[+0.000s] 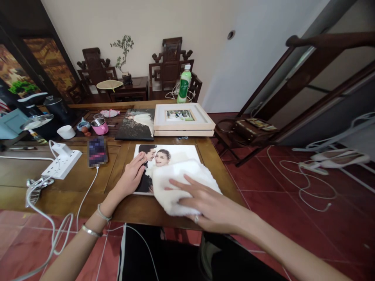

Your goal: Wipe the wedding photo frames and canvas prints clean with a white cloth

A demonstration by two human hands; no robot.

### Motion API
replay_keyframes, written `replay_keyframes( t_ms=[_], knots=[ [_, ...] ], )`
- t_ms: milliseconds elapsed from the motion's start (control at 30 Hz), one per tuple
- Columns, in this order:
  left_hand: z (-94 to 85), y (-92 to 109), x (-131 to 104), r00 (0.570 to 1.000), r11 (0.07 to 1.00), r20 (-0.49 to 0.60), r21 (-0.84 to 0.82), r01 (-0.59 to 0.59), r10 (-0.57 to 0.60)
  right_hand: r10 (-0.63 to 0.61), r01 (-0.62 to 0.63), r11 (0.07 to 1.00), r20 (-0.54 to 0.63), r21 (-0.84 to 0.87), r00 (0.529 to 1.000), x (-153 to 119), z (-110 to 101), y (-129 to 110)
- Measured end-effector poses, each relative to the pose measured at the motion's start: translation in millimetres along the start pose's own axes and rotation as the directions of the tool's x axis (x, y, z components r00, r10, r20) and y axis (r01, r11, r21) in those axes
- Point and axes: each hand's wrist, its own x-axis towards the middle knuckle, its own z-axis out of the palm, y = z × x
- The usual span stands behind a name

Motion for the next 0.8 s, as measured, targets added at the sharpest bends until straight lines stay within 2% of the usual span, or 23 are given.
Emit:
replay_keyframes(
  t_ms=[133,267,400,500,633,800],
  knots=[
    [0.7,-2.6,-1.1,1.0,1.0,0.007,0.007,-0.005,0.005,0.024,-0.035,0.993,-0.098,-0.109,0.995,32.5,-4.0,38.2],
    [2.7,-7.2,-1.2,0.999,0.999,-0.008,-0.018,-0.039,0.038,0.057,-0.084,0.986,-0.185,-0.142,0.981,72.4,-13.0,77.4],
    [2.5,-7.6,-0.8,0.999,0.999,-0.008,-0.024,-0.04,0.04,0.092,-0.123,0.984,-0.227,-0.129,0.97,95.4,-16.2,92.0],
    [1.4,-4.9,-1.1,1.0,1.0,-0.003,-0.017,-0.022,0.022,0.109,-0.131,0.988,-0.228,-0.084,0.968,90.5,-9.1,78.1],
    [1.3,-2.6,-1.9,1.0,1.0,0.018,-0.009,0.023,-0.023,0.046,-0.054,0.998,-0.169,-0.044,0.985,60.1,6.2,37.4],
    [3.5,-4.8,-2.4,0.999,0.999,0.015,-0.021,0.038,-0.037,-0.024,0.024,0.998,0.011,0.055,1.0,15.4,6.3,-14.8]
  ],
)
